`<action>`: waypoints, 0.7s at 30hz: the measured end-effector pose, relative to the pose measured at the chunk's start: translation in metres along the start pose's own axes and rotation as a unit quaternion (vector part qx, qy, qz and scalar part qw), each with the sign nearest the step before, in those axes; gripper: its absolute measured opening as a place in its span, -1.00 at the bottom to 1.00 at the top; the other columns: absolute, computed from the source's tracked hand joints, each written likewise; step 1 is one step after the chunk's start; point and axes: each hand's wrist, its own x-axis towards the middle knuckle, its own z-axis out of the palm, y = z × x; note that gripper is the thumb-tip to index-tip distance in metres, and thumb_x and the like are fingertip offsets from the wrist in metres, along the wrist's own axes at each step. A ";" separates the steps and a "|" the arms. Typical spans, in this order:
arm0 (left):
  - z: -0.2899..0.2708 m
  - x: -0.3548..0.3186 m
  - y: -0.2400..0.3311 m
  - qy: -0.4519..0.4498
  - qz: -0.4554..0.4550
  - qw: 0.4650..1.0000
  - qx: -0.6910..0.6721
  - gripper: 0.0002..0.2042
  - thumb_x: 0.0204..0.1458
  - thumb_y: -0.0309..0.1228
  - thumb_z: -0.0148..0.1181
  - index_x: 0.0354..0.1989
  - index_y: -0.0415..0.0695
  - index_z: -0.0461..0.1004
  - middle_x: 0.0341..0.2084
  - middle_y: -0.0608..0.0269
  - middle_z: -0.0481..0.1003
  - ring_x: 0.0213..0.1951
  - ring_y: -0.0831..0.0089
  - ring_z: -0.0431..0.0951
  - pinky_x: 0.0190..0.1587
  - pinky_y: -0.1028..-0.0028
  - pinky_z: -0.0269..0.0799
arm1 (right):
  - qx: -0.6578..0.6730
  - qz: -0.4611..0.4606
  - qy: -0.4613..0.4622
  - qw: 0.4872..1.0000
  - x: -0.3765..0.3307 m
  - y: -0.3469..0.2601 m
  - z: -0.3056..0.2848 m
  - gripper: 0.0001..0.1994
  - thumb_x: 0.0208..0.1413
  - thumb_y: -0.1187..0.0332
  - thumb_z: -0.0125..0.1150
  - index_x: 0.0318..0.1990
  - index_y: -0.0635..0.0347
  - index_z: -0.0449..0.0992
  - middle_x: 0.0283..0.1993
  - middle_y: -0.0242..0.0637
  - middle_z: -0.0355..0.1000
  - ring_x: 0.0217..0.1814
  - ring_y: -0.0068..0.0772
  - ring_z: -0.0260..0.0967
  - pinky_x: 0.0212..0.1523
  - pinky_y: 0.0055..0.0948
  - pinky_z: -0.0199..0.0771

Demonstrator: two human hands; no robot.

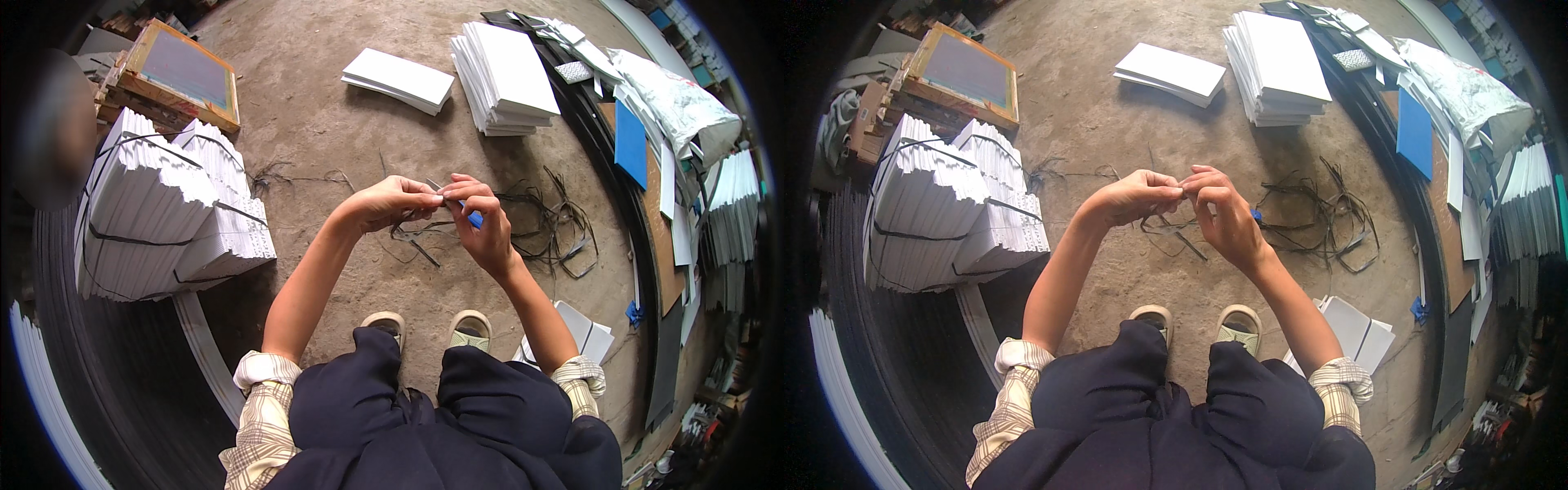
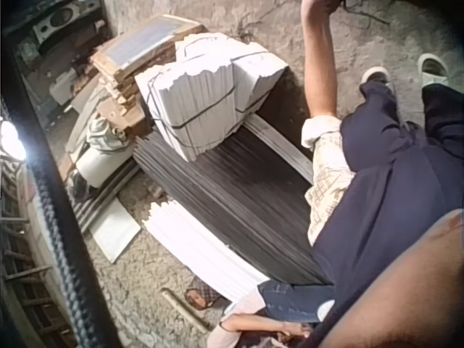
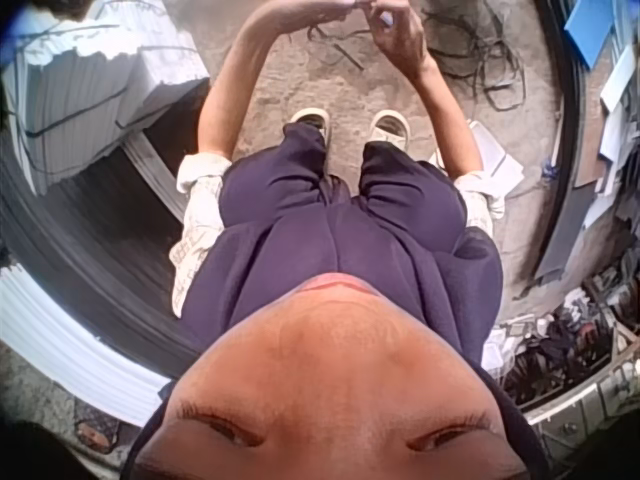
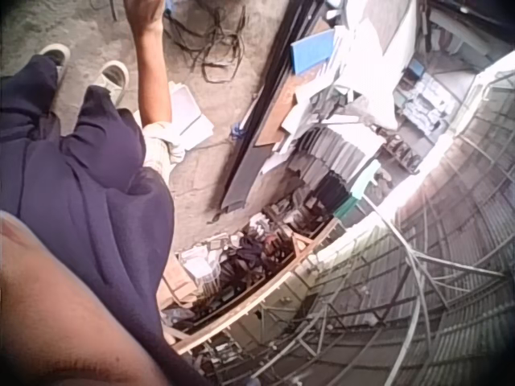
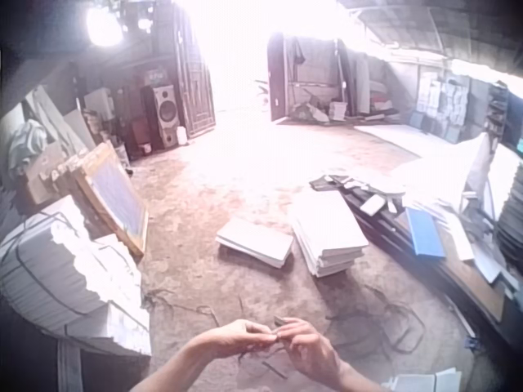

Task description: The person gathers white rectangular paper sheets and stacks them on the floor. They then use a blue utility knife to cut a long black cord and wrap it around the stack to secure the bundle. The person ties the cord into a knot and trims the excess length.

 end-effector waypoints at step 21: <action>0.038 0.009 -0.029 0.179 0.296 0.938 0.031 -0.88 -0.02 -0.44 0.15 -0.31 -0.18 0.48 -0.56 0.50 0.35 -0.47 0.73 0.30 -0.43 0.69 0.21 | 0.268 0.376 0.131 0.877 0.003 -0.003 -0.001 -0.76 0.01 0.62 0.07 -0.25 0.15 0.16 -0.33 -0.27 0.41 -0.20 -0.56 0.37 -0.14 -0.56 0.40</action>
